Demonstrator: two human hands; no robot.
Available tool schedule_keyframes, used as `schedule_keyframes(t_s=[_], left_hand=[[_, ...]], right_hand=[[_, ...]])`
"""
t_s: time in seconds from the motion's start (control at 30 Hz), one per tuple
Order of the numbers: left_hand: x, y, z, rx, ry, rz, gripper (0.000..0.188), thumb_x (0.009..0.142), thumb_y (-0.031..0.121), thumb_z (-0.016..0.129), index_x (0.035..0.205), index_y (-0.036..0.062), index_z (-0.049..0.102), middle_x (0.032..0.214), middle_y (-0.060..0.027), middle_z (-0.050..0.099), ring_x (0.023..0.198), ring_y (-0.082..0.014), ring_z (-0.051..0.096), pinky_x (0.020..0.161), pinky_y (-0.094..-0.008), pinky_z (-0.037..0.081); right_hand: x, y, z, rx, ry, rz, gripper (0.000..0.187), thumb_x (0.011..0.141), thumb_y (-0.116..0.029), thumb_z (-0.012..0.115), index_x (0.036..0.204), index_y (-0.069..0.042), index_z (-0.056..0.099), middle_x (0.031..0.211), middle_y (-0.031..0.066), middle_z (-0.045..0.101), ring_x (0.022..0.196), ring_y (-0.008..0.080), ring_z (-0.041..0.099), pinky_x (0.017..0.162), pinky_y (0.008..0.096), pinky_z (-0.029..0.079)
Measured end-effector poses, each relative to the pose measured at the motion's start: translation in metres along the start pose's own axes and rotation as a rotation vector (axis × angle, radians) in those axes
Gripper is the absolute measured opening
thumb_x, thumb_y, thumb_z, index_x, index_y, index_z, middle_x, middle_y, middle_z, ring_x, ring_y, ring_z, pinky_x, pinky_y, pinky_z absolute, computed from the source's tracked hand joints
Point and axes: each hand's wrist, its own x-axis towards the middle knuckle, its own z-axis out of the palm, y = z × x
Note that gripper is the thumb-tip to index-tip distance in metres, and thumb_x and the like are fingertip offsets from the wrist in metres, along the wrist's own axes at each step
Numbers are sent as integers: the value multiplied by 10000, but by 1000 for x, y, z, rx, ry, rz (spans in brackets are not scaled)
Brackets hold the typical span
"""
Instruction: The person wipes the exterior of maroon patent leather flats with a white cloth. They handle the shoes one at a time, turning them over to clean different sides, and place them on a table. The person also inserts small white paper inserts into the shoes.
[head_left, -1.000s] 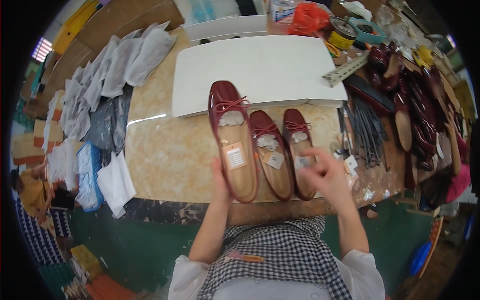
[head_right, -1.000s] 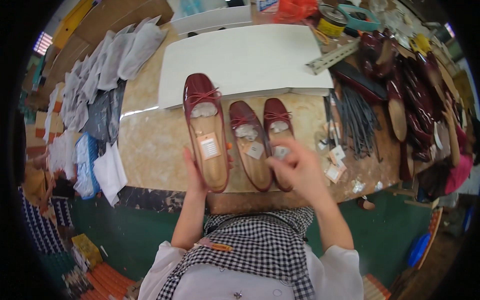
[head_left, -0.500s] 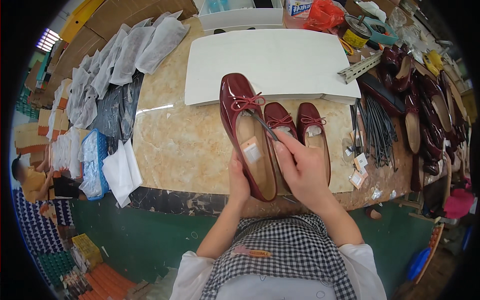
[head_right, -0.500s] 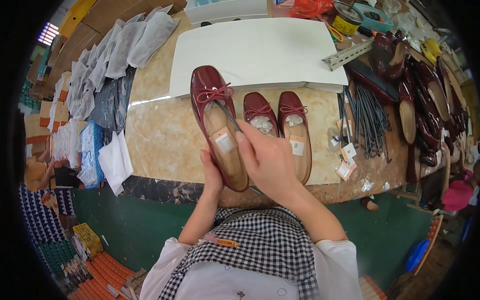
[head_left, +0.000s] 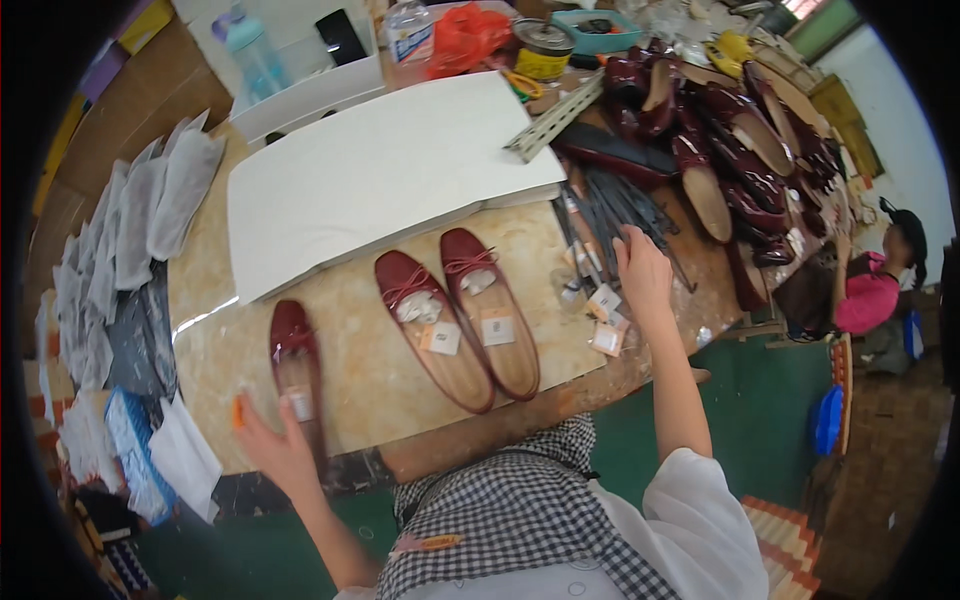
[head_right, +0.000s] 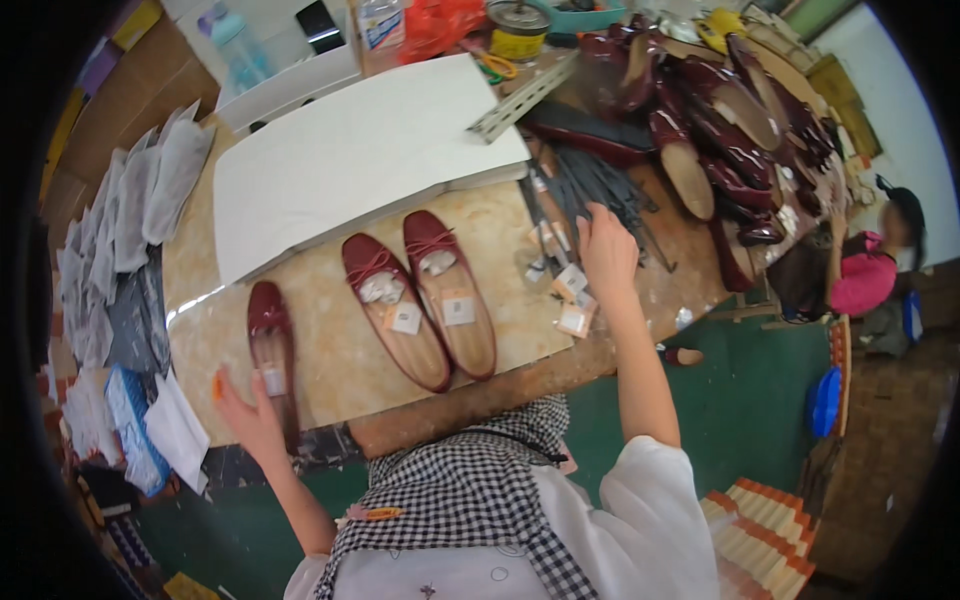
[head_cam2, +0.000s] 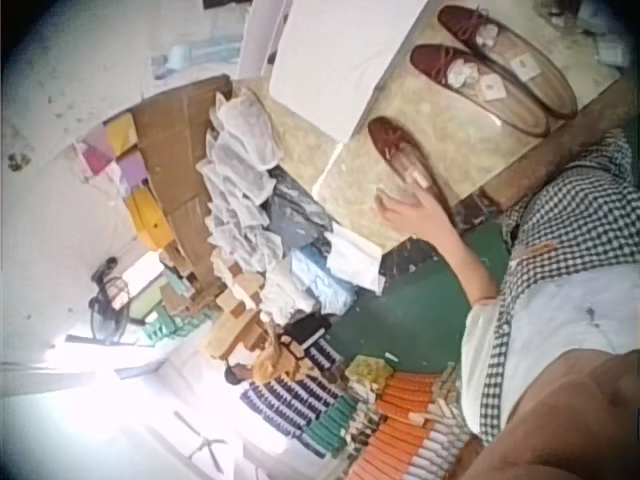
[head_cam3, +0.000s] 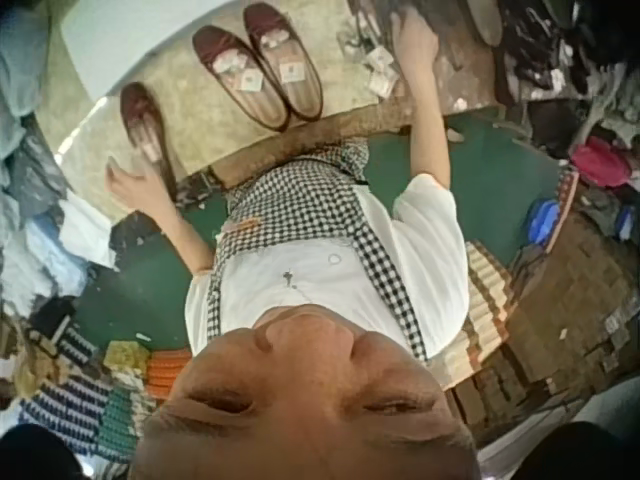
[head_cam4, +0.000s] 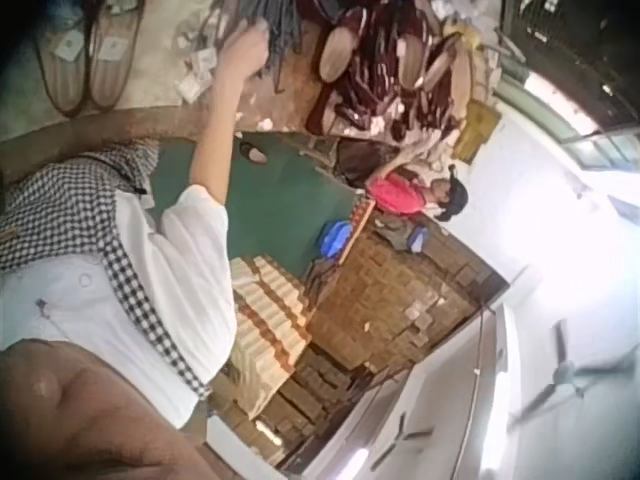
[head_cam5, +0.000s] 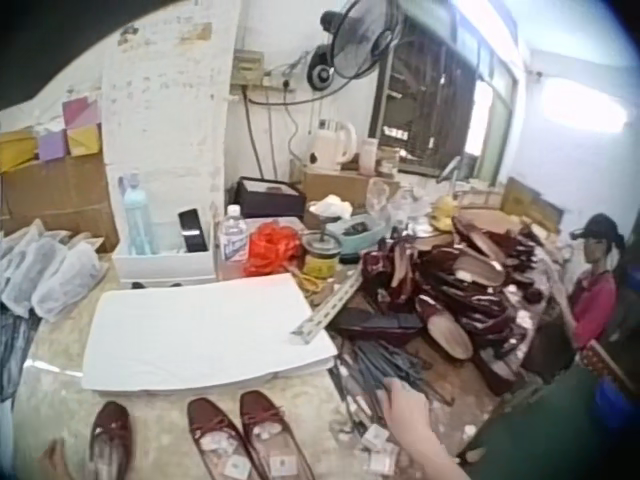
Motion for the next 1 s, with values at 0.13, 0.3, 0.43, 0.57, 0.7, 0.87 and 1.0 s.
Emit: schedule_keyframes(t_s=[0.13,0.3,0.43,0.57,0.7,0.87,1.0], left_hand=[[2,125,41,-86,-498,-67,503,834,206,615,1251,-48,496,1054,-183,626,905,-285,612,760,-403,482],[-17,85,86,-903,-489,-273,487,877,259,500,1268,-31,479,1050,-168,633,868,-276,636,738,-392,517],[-35,87,71,-1460,-801,-812,638,897,496,334,1283,1,451,1103,-194,605,897,-310,631,765,-408,534],[-39,91,64,-1688,-929,-710,785,863,662,332,1302,20,439,1170,-194,577,938,-308,620,760,-414,542],[-33,82,60,-1613,-750,-706,826,863,694,304,1319,14,420,1197,-195,564,971,-304,622,803,-393,541],[-13,95,60,-1431,-661,-504,807,878,662,254,1281,-12,441,1155,-207,577,899,-321,631,777,-421,543],[-5,85,74,-1332,-438,-406,776,905,645,201,1269,7,452,1111,-180,603,881,-291,635,783,-388,523]], right_hand=[[5,55,47,-229,-180,83,254,848,-304,599,903,-56,587,737,179,653,710,377,640,624,457,514],[11,56,14,-109,-195,124,181,821,-276,629,873,-104,613,749,142,662,735,361,640,654,468,504],[-10,48,20,-115,-229,139,209,815,-299,644,839,-92,628,775,136,664,755,346,639,652,435,504],[-6,52,14,-245,-195,110,202,837,-299,612,855,-99,639,754,148,659,726,358,639,631,448,504],[-5,26,-22,-310,-109,98,183,851,-271,585,875,-96,636,749,155,658,731,366,638,620,469,500],[-36,-104,-60,563,-463,133,168,828,-122,635,981,-58,612,546,65,547,494,110,501,496,289,399],[-69,-173,-68,809,-786,-37,344,861,-75,596,1203,-50,583,468,-9,407,443,64,346,443,268,311]])
